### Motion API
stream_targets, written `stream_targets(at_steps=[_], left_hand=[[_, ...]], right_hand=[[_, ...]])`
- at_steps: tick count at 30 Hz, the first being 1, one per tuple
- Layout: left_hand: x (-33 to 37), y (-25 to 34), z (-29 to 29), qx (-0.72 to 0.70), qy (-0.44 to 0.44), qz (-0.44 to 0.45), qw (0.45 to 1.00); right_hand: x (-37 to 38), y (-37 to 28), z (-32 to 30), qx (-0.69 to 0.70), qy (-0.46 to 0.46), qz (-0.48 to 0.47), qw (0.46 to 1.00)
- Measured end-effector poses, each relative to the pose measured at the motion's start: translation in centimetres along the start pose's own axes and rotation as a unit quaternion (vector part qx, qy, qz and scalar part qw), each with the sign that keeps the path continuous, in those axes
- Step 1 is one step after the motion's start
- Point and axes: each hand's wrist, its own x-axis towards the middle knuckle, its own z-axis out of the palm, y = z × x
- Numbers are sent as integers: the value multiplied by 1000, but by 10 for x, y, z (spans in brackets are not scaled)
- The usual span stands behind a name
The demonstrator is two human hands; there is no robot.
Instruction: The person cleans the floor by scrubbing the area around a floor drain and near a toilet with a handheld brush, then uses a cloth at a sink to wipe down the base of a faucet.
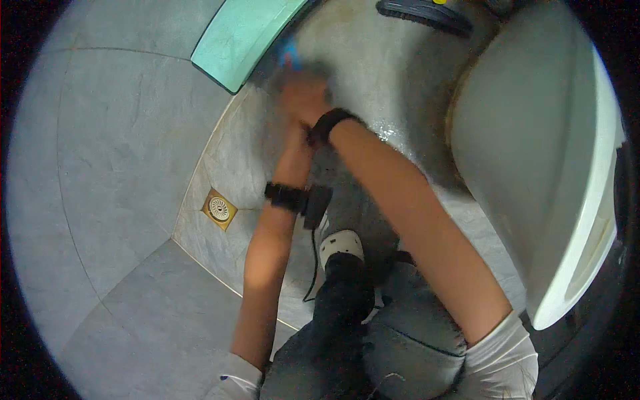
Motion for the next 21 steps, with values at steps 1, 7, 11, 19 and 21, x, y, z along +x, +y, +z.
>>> stream_targets(at_steps=[1, 7, 11, 19, 21], left_hand=[[5, -8, 28, 39, 13, 1, 999], [59, -2, 37, 62, 45, -12, 997], [9, 12, 37, 121, 9, -95, 988], [-83, -20, -85, -65, 115, 69, 989], [-90, -17, -97, -94, 112, 77, 986]], right_hand=[[6, 27, -3, -8, -15, 26, 1000], [43, 41, -36, 17, -52, 137, 989], [27, 37, -17, -38, -87, 115, 989], [-53, -86, 20, 140, -205, 24, 968], [-63, -101, 12, 107, -217, -44, 969]])
